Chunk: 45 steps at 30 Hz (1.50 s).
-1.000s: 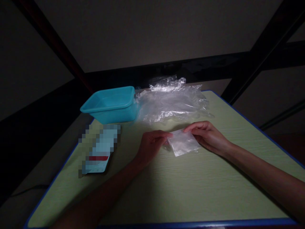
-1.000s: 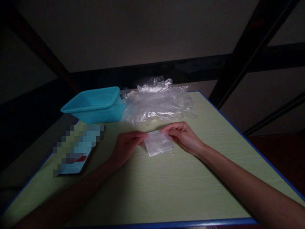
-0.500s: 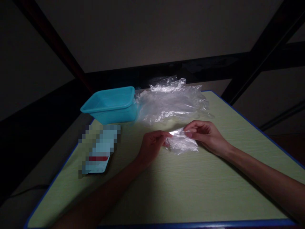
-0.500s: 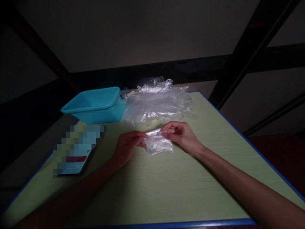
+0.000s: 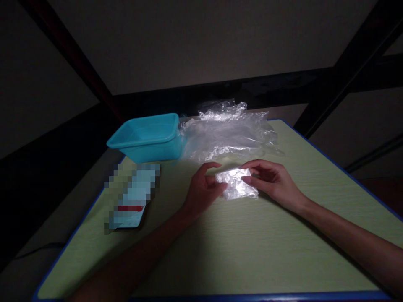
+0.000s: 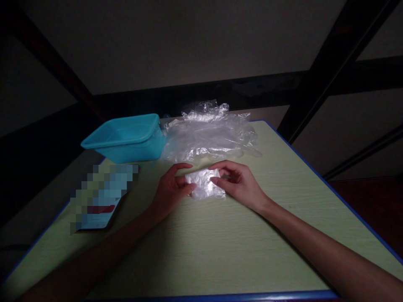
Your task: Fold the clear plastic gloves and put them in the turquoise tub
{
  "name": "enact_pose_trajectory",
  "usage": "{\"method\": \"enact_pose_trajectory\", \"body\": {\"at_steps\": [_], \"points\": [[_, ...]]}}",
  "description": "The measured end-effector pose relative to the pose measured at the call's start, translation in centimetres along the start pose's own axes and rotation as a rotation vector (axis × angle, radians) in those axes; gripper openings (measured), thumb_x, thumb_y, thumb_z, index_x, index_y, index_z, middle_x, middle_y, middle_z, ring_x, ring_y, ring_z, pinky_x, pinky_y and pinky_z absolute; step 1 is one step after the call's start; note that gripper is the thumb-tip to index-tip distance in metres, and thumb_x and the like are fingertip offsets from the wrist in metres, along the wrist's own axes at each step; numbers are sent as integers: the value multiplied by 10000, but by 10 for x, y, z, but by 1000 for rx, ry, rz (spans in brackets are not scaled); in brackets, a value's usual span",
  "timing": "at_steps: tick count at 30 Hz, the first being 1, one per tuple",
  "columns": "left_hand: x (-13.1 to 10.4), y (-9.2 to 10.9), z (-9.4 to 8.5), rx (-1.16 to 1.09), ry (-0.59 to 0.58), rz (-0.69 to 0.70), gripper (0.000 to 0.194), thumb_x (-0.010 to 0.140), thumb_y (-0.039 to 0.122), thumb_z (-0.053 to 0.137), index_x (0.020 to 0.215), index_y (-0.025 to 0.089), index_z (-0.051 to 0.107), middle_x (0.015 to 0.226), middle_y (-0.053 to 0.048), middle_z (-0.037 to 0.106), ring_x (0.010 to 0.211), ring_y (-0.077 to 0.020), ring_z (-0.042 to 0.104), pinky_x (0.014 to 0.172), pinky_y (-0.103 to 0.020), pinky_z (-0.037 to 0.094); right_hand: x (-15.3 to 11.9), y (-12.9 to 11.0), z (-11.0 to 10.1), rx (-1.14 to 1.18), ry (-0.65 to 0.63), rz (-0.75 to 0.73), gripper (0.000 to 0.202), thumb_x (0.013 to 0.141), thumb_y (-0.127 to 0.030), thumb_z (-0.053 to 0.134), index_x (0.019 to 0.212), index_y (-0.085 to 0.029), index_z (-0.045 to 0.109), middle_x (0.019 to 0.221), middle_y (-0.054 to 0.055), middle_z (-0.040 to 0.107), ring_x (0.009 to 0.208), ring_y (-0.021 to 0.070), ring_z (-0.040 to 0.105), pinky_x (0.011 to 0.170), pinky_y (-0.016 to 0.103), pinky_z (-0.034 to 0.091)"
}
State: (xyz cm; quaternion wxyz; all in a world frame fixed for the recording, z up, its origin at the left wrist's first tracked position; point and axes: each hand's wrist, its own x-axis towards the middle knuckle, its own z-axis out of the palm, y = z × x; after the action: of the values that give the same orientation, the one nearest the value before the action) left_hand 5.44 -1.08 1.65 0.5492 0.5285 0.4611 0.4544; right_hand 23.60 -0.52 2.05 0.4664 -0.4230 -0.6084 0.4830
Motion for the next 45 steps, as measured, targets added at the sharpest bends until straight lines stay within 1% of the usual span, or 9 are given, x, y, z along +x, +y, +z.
{"method": "enact_pose_trajectory", "body": {"at_steps": [5,9,17,22,25,28,32,36,45], "points": [[-1,0,-2,-3,-7,13,477,587,181,642,1038,175,488,458,101,556,423,-73,520,454,-157,404,2,0,-1,82,-120,100,264,624,-249,735,887,-230,717,834,18,676,672,124,555,603,270,442],[-1,-1,-2,-3,-20,12,481,594,188,639,1051,177,491,451,104,536,420,-75,509,446,-157,387,2,3,-1,162,-181,130,257,638,-243,734,894,-227,724,731,0,674,603,103,547,563,249,432],[1,-4,-2,10,-13,30,492,641,184,614,1117,168,491,470,102,508,428,-63,462,444,-149,357,-1,6,1,126,-148,171,322,630,-214,739,949,-239,703,552,-59,579,456,68,470,440,208,368],[1,-4,-4,-4,-75,83,593,726,246,578,1299,183,439,562,85,499,513,-71,468,531,-175,419,0,9,-1,38,-81,135,382,627,-244,742,1005,-223,688,628,-30,596,493,82,468,444,223,367],[1,-2,-5,30,-69,112,498,728,266,581,1215,162,556,578,62,526,549,-77,477,555,-180,412,0,8,-2,-16,-69,114,395,636,-251,735,1027,-225,680,661,-18,606,497,89,458,436,234,362],[1,-1,-5,107,-48,121,317,720,280,584,987,151,698,622,17,616,565,-91,510,557,-193,419,0,7,-2,-22,-90,114,393,644,-251,724,1033,-222,674,642,-27,589,492,83,443,436,231,348],[2,-1,-4,246,-38,189,202,698,270,604,801,160,739,724,-27,699,614,-116,563,568,-202,439,-1,9,0,12,-133,119,396,647,-246,713,1038,-196,666,684,-15,613,517,83,472,462,232,367],[3,-6,-3,311,-10,158,208,662,228,645,832,153,737,739,-39,714,586,-116,578,542,-198,437,-1,9,2,39,-155,138,411,643,-240,718,1047,-188,661,688,-9,635,527,88,503,474,230,395],[1,-8,-3,170,-16,43,339,589,180,687,919,109,723,646,-11,673,528,-92,532,484,-173,387,1,7,0,120,-161,204,458,581,-208,755,1032,-194,680,674,-21,651,554,77,534,523,209,443]]}}
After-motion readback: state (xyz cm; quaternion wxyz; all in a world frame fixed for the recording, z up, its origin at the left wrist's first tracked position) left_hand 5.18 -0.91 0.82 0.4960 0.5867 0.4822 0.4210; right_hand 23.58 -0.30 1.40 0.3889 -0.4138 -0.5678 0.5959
